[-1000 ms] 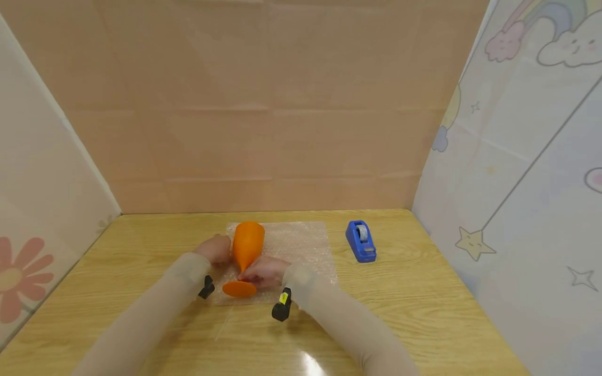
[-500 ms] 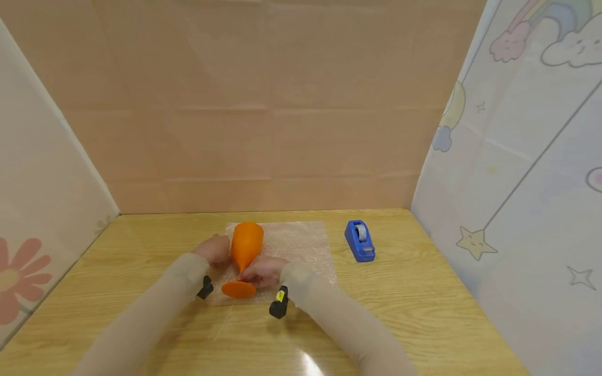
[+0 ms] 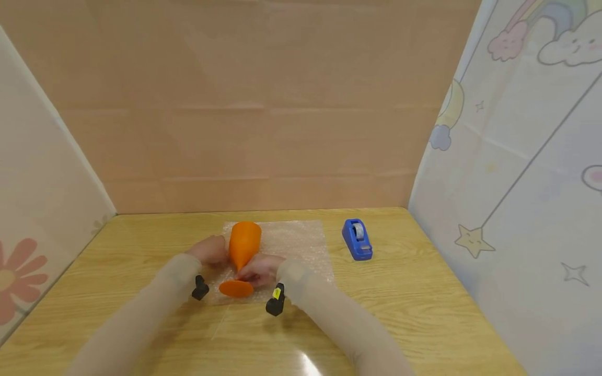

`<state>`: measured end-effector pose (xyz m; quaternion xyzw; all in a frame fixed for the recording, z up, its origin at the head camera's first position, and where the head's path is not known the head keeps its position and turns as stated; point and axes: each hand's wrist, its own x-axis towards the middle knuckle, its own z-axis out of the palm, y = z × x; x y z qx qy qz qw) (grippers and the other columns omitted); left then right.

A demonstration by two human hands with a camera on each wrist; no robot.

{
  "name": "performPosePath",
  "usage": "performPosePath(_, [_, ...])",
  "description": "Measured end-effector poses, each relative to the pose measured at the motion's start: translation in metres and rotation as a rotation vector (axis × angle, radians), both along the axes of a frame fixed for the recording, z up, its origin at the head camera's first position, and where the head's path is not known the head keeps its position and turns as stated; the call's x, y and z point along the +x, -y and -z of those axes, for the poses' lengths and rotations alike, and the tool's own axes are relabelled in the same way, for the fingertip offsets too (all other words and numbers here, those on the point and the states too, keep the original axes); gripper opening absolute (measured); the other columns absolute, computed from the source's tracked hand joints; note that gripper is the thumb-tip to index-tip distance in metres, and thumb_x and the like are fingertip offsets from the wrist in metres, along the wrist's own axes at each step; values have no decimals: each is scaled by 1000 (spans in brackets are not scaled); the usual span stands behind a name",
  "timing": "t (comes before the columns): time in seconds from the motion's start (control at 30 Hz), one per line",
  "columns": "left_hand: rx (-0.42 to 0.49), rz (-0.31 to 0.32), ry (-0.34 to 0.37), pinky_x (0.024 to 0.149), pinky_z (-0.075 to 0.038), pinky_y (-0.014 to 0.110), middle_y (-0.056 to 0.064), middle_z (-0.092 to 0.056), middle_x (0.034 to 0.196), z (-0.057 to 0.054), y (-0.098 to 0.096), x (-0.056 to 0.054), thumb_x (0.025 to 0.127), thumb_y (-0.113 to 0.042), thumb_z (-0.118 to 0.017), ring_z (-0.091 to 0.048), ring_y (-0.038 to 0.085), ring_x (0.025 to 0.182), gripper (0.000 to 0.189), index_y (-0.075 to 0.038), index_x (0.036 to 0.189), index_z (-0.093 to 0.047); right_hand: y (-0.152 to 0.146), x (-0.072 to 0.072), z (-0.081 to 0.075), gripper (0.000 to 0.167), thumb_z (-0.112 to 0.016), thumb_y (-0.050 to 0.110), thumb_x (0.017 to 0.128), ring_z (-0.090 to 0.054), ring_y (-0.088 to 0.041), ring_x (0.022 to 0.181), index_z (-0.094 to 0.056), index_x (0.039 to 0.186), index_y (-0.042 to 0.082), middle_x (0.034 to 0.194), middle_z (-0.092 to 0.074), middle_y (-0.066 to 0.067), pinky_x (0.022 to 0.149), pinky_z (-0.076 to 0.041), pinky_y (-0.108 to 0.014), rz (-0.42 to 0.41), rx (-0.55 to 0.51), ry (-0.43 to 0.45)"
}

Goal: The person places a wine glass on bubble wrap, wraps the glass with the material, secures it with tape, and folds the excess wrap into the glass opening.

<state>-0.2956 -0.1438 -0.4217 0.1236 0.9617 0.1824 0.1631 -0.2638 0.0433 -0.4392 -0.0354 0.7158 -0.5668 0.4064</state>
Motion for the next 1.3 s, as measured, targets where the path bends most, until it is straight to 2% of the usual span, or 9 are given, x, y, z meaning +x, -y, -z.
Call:
performPosePath(0.1, [109, -50, 59, 48, -37, 25, 5, -49, 65, 5, 11, -7, 84, -18, -60, -46, 16, 52, 21, 3, 85, -58, 1, 0, -1, 10, -60, 3, 93, -58, -9, 70, -67, 95, -4, 77, -64, -2, 62, -51, -19, -7, -7, 10])
performPosePath(0.17, [228, -103, 134, 53, -45, 25, 8, -49, 75, 7, 22, -10, 86, -18, -60, -51, 16, 55, 35, 10, 103, -51, 1, -1, -2, 10, -60, 3, 93, -58, -9, 70, -67, 95, -4, 77, -64, -3, 62, -51, -18, -10, -14, 17])
performPosePath(0.27, [413, -149, 246, 61, -54, 27, 10, -53, 79, 11, 37, -11, 88, -11, -53, -57, 15, 59, 26, 12, 100, -47, 1, 0, -3, 11, -60, 3, 92, -58, -10, 70, -68, 95, -4, 77, -64, -3, 61, -51, -18, -10, -15, 11])
performPosePath(0.4, [620, -154, 386, 63, -57, 26, 7, -61, 72, 17, 47, -7, 92, -3, -43, -62, 12, 60, 15, 4, 85, -53, 1, -1, -2, 9, -60, 3, 92, -59, -10, 70, -68, 91, -2, 77, -64, -3, 61, -52, -18, -2, -14, 5])
performPosePath(0.6, [833, -170, 562, 62, -52, 16, 3, -63, 80, 22, 50, 2, 98, -2, -41, -58, 6, 64, 23, 9, 116, -50, -1, -1, 0, 9, -60, 3, 92, -59, -10, 70, -67, 88, 0, 77, -64, -3, 61, -52, -18, 0, -19, -4])
performPosePath(0.77, [886, -159, 563, 52, -44, 10, -1, -66, 79, 30, 48, 2, 101, -4, -40, -51, -2, 55, 38, 10, 136, -36, -1, -1, 2, 9, -60, 3, 92, -59, -10, 71, -67, 91, -1, 77, -64, -3, 62, -52, -18, -1, -22, 4])
performPosePath(0.93, [916, -196, 556, 50, -42, 9, -2, -66, 78, 35, 41, 1, 103, -12, -43, -50, -3, 54, 44, 7, 141, -30, -1, -1, 3, 8, -61, 3, 92, -59, -10, 71, -67, 87, 2, 78, -65, -3, 62, -52, -19, -4, -11, 6])
performPosePath(1.1, [964, -216, 557, 55, -46, 10, -2, -64, 80, 34, 34, 3, 102, -14, -49, -55, -1, 59, 43, 5, 138, -36, -1, -1, 0, 9, -60, 4, 92, -58, -10, 71, -65, 84, 4, 78, -64, -2, 62, -51, -19, -15, -6, 4])
performPosePath(1.3, [973, -312, 552, 68, -54, 18, -1, -62, 87, 33, 30, 4, 99, -15, -54, -60, 7, 72, 44, 1, 138, -40, -1, -1, -3, 10, -59, 4, 93, -57, -10, 72, -64, 83, 6, 79, -63, -2, 64, -51, -19, -31, -12, 15])
